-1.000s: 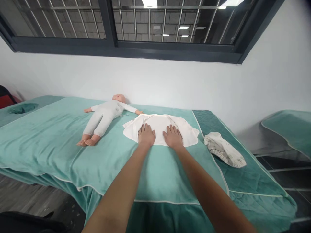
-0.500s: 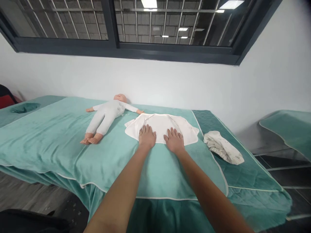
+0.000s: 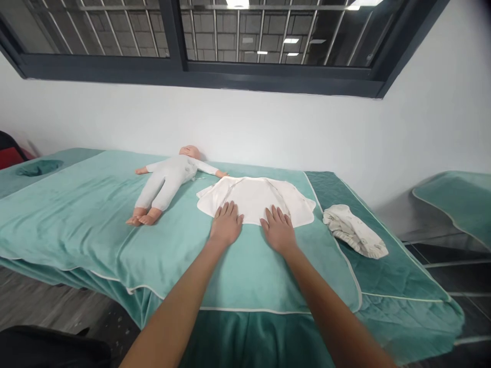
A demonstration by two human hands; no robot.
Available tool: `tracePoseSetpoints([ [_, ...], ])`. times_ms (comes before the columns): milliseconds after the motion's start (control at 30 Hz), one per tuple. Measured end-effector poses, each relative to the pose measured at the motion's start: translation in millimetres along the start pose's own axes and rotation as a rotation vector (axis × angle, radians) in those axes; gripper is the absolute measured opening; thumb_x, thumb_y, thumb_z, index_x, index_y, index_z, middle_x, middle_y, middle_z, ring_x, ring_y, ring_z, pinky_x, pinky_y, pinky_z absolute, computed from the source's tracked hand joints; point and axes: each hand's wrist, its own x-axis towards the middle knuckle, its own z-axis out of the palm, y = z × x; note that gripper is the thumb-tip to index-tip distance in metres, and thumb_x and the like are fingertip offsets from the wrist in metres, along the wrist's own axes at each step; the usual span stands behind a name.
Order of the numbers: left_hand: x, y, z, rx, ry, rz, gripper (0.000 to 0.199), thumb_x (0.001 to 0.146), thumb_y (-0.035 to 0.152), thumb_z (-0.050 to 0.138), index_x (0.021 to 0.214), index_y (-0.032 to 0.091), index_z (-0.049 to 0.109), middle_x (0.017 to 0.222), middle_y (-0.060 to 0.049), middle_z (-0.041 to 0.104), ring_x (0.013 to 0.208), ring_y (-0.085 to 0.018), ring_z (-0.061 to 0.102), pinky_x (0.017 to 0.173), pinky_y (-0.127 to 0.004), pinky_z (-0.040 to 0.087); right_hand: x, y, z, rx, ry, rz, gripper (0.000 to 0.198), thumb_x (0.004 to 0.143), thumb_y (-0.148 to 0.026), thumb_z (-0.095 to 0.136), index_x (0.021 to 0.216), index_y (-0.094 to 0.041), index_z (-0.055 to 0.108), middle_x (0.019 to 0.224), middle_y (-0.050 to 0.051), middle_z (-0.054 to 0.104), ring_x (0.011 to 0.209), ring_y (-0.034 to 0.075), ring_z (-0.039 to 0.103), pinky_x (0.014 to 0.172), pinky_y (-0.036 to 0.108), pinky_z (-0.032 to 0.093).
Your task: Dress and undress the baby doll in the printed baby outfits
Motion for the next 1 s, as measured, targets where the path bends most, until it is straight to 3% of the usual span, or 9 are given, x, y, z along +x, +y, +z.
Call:
tracePoseSetpoints([
  [167, -21, -27, -12, -0.019, 0.02, 0.019, 0.06, 0.102, 0.045, 0.017, 0.151, 0.019, 0.037, 0.162, -0.003, 0.029, 0.151, -0.022, 0.021, 0.123, -0.042, 0.022, -18, 3, -2, -0.006, 0.019, -0.02, 0.06, 0.102, -0.046, 0.022, 0.154, -0.018, 0.033, 0.163, 0.006, 0.023, 0.151, 0.024, 0.019, 0.121, 0.043, 0.015],
  [267, -24, -48, -15, -0.014, 0.106, -0.101, 0.061, 0.101, 0.045, 0.018, 0.154, 0.016, 0.031, 0.163, -0.006, 0.026, 0.152, -0.024, 0.018, 0.121, -0.044, 0.025, -34, 6, -2, -0.008, 0.048, -0.04, 0.06, 0.102, -0.047, 0.023, 0.154, -0.019, 0.034, 0.163, 0.006, 0.023, 0.151, 0.023, 0.02, 0.121, 0.042, 0.016],
  [367, -18, -67, -15, 0.002, 0.157, -0.217, 0.062, 0.101, 0.043, 0.021, 0.152, 0.012, 0.035, 0.16, -0.012, 0.032, 0.149, -0.027, 0.026, 0.118, -0.046, 0.029, -52, 10, -2, -0.008, 0.088, -0.075, 0.059, 0.102, -0.047, 0.024, 0.153, -0.02, 0.036, 0.162, 0.006, 0.024, 0.151, 0.022, 0.021, 0.121, 0.043, 0.019],
  [567, 9, -93, -15, 0.048, 0.098, -0.296, 0.064, 0.1, 0.044, 0.021, 0.15, 0.008, 0.036, 0.155, -0.017, 0.04, 0.145, -0.03, 0.034, 0.118, -0.048, 0.027, -78, 14, -5, 0.004, 0.136, -0.113, 0.056, 0.103, -0.042, 0.027, 0.152, -0.019, 0.039, 0.162, 0.007, 0.026, 0.15, 0.025, 0.025, 0.118, 0.048, 0.026],
  [767, 34, -112, -19, 0.025, -0.032, -0.297, 0.062, 0.098, 0.048, 0.024, 0.152, 0.021, 0.034, 0.157, -0.008, 0.039, 0.148, -0.03, 0.026, 0.119, -0.053, 0.021, -96, 13, -1, 0.069, 0.174, -0.112, 0.054, 0.102, -0.042, 0.032, 0.151, -0.02, 0.04, 0.16, 0.006, 0.029, 0.149, 0.027, 0.026, 0.118, 0.051, 0.027],
  [900, 39, -118, -18, 0.012, -0.06, -0.262, 0.059, 0.099, 0.046, 0.022, 0.152, 0.024, 0.034, 0.155, -0.004, 0.044, 0.149, -0.029, 0.024, 0.119, -0.053, 0.019, -110, 14, -5, 0.244, 0.143, -0.093, 0.054, 0.1, -0.042, 0.039, 0.15, -0.023, 0.041, 0.16, 0.006, 0.029, 0.15, 0.028, 0.024, 0.12, 0.056, 0.021],
  [1000, 41, -121, -15, 0.019, -0.008, -0.26, 0.059, 0.099, 0.046, 0.021, 0.153, 0.024, 0.033, 0.159, -0.003, 0.035, 0.15, -0.026, 0.022, 0.119, -0.051, 0.022, -109, 26, -28, 0.593, -0.026, -0.125, 0.05, 0.096, -0.046, 0.047, 0.143, -0.03, 0.05, 0.155, 0.003, 0.041, 0.145, 0.029, 0.035, 0.119, 0.057, 0.023],
])
